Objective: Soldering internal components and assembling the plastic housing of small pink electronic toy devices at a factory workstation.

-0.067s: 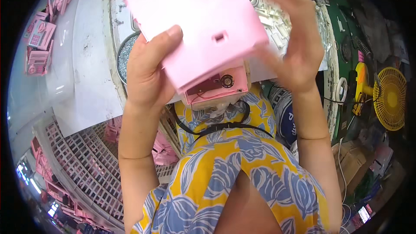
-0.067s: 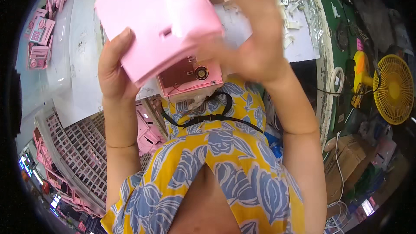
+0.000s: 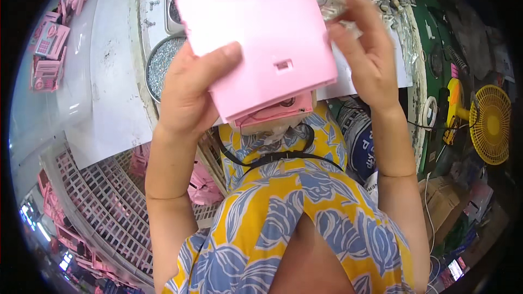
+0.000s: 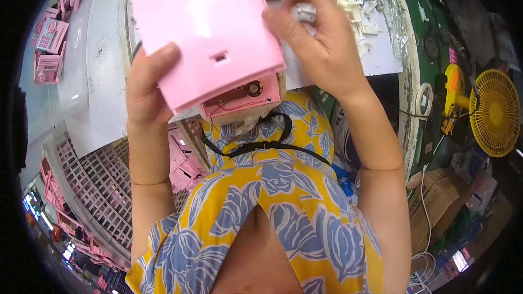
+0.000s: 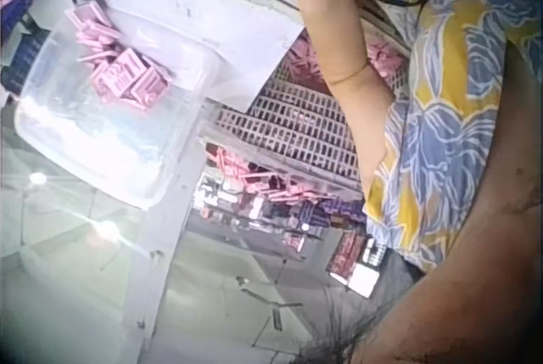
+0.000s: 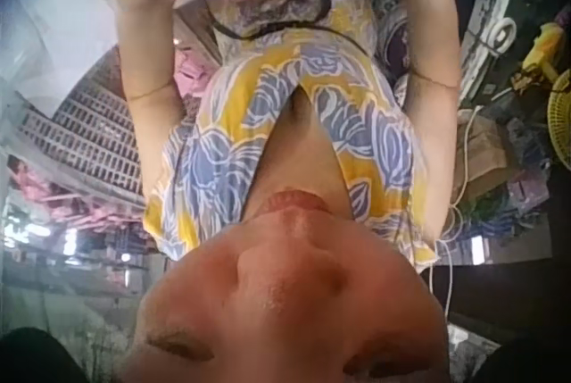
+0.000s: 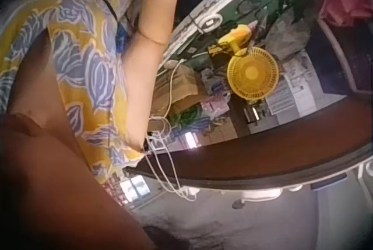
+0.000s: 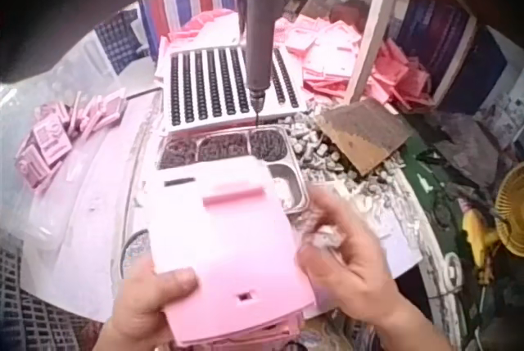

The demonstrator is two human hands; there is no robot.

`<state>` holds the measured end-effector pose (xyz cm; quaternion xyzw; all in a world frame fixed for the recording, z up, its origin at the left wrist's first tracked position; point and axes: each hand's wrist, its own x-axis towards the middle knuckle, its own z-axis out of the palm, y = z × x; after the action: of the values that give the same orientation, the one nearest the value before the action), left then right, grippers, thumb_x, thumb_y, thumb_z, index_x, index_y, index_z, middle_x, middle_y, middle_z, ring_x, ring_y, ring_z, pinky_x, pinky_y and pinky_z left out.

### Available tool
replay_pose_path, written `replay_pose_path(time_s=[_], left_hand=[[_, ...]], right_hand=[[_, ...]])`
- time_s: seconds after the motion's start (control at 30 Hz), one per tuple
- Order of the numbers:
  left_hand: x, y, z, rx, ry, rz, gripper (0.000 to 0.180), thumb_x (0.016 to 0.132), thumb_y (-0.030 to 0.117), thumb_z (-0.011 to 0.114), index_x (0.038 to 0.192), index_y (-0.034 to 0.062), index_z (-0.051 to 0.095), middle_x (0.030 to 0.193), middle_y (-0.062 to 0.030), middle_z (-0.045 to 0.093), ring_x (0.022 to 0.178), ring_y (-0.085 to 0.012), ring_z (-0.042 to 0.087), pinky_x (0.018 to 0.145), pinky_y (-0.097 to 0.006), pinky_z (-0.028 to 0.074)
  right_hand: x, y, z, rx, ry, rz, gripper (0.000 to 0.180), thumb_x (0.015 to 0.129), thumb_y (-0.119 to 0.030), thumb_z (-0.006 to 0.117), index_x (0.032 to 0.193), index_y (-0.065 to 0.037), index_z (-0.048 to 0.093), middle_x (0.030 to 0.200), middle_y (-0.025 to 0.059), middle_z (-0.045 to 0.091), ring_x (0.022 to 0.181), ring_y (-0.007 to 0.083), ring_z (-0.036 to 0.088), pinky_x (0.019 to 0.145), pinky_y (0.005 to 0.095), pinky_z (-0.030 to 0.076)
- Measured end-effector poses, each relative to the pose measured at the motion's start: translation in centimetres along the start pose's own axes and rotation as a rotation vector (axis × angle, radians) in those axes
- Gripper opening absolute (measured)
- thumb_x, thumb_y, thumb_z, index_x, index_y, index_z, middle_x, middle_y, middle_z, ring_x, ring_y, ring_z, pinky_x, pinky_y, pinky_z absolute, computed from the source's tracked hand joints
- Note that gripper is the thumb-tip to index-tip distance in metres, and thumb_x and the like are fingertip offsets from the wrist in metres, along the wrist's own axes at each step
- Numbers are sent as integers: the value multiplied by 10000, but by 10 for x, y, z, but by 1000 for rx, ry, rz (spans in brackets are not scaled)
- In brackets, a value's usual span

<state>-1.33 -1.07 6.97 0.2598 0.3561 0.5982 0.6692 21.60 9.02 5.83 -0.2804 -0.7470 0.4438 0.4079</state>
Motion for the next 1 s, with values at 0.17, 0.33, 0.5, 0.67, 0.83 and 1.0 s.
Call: replay_pose_path(time_s=[0.17, 0.33, 0.5, 0.67, 0.83, 1.0], left_hand=[[-12, -42, -19, 837, 184, 162, 790, 884, 155, 749, 1495, -69, 302, 985, -130, 716, 796, -153, 687, 692, -259, 537], [-13, -56, -36, 1165, 227, 302, 812, 841, 177, 788, 1486, -51, 350, 690, -19, 603, 538, -79, 494, 499, -228, 380], [-16, -57, -42, 1067, 263, 262, 736, 848, 169, 782, 1451, -56, 423, 646, 0, 520, 522, -78, 437, 484, -239, 344], [-63, -69, -30, 1281, 409, 200, 566, 876, 128, 746, 1370, -59, 544, 608, -25, 486, 508, -92, 447, 488, -256, 377], [-71, -89, -39, 1164, 515, 214, 443, 886, 133, 746, 1278, -42, 633, 566, -36, 452, 497, -104, 449, 492, -275, 405], [-70, -39, -51, 1133, 295, -82, 394, 859, 151, 776, 1217, 16, 682, 591, -36, 496, 511, -112, 429, 508, -277, 378]], right_hand=[[-67, 1, 20, -49, 3, 438, 572, 922, -89, 708, 1433, -44, 456, 751, 35, 638, 664, 91, 605, 596, 254, 478], [-72, 17, 27, -388, -79, 319, 459, 915, -223, 728, 1329, -107, 565, 634, 78, 605, 552, 216, 622, 531, 323, 470], [-57, 21, 23, -391, -211, 311, 423, 921, -301, 711, 1304, -149, 617, 669, 113, 650, 583, 291, 657, 540, 379, 493], [-52, 34, 22, -517, -329, 25, 443, 927, -226, 714, 1360, -169, 638, 668, 136, 649, 554, 287, 627, 557, 368, 499], [-48, 10, 32, -768, -441, 105, 394, 947, -287, 678, 1329, -193, 657, 684, 150, 664, 591, 334, 655, 562, 402, 516], [-27, 9, 17, -601, -529, 106, 384, 933, -338, 683, 1283, -180, 685, 595, 126, 612, 541, 300, 625, 540, 411, 481]])
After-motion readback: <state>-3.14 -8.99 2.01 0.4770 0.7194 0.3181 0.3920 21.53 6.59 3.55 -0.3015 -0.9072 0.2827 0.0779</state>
